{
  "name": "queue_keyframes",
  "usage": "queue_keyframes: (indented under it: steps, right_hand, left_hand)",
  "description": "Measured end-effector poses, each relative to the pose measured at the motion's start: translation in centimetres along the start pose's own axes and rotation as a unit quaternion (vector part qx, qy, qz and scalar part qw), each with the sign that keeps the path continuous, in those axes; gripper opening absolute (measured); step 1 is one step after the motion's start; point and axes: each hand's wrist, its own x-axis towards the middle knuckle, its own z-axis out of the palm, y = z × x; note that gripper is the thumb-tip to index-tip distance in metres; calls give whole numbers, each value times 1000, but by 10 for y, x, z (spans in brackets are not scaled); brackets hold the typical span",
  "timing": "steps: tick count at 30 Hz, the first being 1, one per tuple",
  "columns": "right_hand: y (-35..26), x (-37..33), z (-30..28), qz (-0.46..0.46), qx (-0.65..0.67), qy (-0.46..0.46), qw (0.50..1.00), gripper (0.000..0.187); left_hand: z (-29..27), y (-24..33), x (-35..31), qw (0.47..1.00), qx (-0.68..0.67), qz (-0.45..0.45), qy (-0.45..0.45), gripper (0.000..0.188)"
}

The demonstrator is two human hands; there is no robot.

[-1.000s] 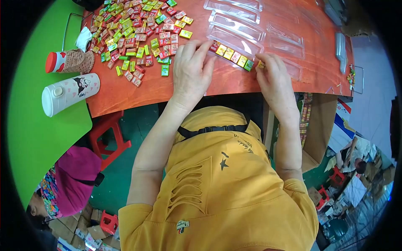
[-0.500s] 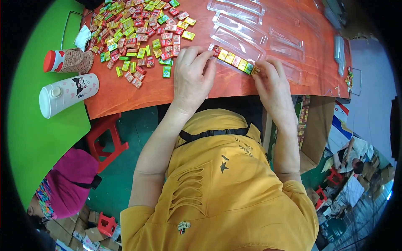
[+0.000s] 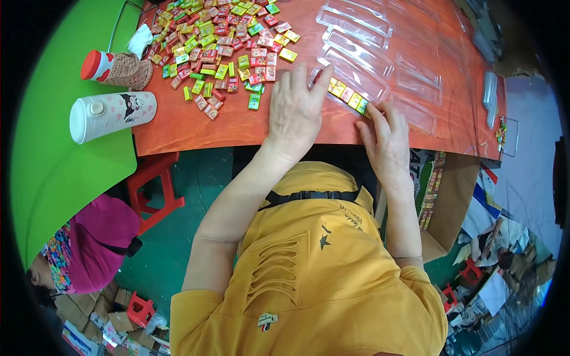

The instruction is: Organizing and placing small rectangular items into plastic trays on a workbench.

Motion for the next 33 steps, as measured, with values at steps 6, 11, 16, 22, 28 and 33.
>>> queue_keyframes:
  steps: [6, 11, 16, 22, 28, 33]
  right_hand:
    - [10, -2, 9, -38, -50, 28, 998, 36]
    - [4, 2, 14, -25, -100, 16, 995, 33]
    - [-6, -3, 5, 4, -134, -11, 991, 35]
    - [-26, 15, 8, -41, -8, 14, 999, 34]
    - [-88, 84, 59, -146, 113, 6, 983, 35]
    - [-99, 99, 73, -154, 22, -36, 987, 29]
  left_hand:
    - [-3, 4, -6, 1000, 12, 5, -22, 44]
    - [-6, 2, -9, 1000, 9, 4, -26, 46]
    - [-24, 2, -15, 997, -72, -15, -17, 48]
    - [-53, -32, -51, 995, -17, -79, 55, 31]
    - [-62, -47, -49, 988, 30, -151, 29, 30]
    - [-67, -50, -50, 985, 12, -169, 27, 28]
